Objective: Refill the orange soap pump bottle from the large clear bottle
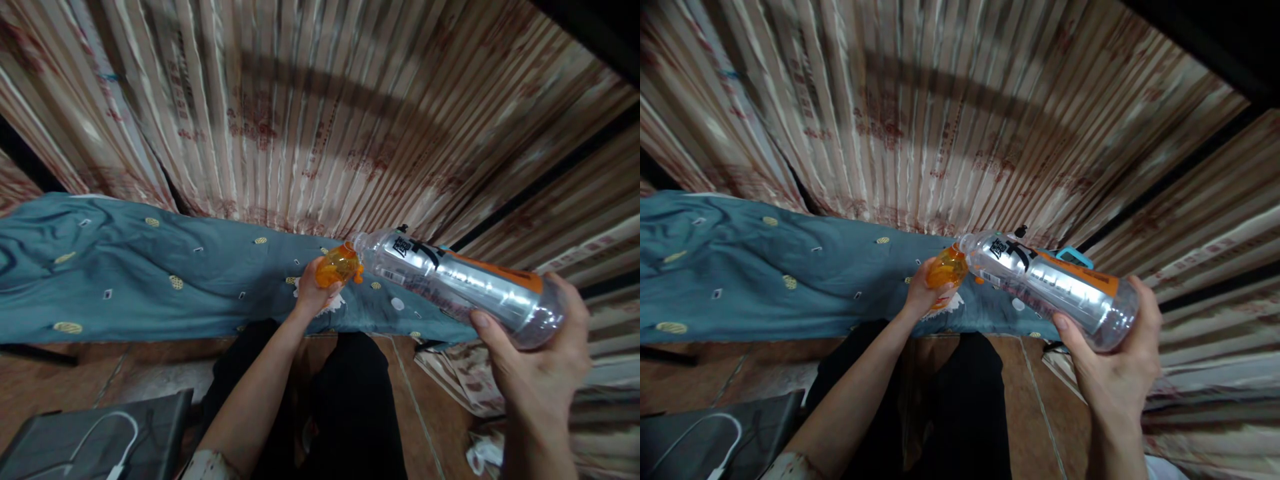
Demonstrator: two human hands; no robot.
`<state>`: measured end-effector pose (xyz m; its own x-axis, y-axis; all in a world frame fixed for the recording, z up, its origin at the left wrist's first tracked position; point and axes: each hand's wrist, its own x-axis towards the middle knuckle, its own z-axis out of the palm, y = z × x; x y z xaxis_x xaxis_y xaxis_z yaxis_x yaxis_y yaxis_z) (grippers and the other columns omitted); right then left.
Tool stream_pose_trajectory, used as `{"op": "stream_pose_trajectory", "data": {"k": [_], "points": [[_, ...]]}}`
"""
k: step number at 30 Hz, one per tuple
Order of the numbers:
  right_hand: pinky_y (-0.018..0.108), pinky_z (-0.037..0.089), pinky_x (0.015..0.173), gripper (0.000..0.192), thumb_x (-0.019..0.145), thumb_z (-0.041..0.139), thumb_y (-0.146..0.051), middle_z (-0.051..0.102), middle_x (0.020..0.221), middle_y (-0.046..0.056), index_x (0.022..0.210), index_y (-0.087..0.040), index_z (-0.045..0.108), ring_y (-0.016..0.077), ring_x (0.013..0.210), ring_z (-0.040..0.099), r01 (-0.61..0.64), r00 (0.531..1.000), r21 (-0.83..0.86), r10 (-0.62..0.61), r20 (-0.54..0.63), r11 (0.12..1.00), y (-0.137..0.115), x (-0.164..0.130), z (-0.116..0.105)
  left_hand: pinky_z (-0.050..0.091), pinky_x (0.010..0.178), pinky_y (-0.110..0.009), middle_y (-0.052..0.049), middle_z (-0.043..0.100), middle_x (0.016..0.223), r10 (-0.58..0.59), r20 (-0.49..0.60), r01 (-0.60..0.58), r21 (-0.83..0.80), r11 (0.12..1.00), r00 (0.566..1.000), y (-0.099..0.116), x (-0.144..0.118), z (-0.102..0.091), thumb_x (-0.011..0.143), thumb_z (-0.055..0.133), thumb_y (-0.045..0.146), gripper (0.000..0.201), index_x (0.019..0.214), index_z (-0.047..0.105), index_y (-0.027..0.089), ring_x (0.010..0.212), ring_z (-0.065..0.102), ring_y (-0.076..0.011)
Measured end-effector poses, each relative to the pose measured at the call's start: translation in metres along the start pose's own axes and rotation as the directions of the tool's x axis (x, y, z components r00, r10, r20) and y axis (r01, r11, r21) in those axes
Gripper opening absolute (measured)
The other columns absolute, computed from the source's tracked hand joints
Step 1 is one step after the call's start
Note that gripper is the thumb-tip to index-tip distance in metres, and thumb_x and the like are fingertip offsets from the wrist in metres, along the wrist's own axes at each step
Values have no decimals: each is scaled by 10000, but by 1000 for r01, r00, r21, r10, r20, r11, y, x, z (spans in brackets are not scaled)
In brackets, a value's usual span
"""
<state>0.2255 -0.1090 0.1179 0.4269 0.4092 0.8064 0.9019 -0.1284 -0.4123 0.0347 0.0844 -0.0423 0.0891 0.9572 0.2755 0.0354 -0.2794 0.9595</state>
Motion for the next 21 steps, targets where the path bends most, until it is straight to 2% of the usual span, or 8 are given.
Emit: {"op": "stream_pose_trajectory", "data": {"k": [5,9,14,21], "points": [[567,407,1104,1099,540,789,-767,639,1311,144,1462,-219,547,355,1175,623,2,1000,25,-2,8,1000,-1,3,0,522,1031,-479,-74,702,1173,1,8,-1,12,1000,1000,5,0,-1,644,827,185,571,1179,631,225,1117,668,-275],[570,400,1116,1089,554,791,-761,632,1329,137,1474,-239,532,350,1200,614,25,999,20,-25,23,999,1,3,0,529,1027,-475,-59,699,1166,12,-14,-12,3,1000,1000,1,0,0,630,841,188,578,1169,639,239,1117,669,-270],[597,388,1118,1083,582,782,-764,643,1298,142,1487,-229,522,360,1143,636,70,997,6,-71,31,998,2,4,-2,525,1033,-493,-55,693,1172,19,-16,-20,-20,1000,1000,-5,0,2,631,846,200,589,1179,635,248,1123,666,-271],[595,408,1090,1075,598,783,-745,627,1347,167,1490,-207,518,382,1190,621,96,994,12,-97,41,995,4,7,-4,530,1024,-470,-59,702,1181,9,-15,-9,-17,1000,1000,-5,1,2,627,851,193,602,1185,629,242,1118,670,-262]]}}
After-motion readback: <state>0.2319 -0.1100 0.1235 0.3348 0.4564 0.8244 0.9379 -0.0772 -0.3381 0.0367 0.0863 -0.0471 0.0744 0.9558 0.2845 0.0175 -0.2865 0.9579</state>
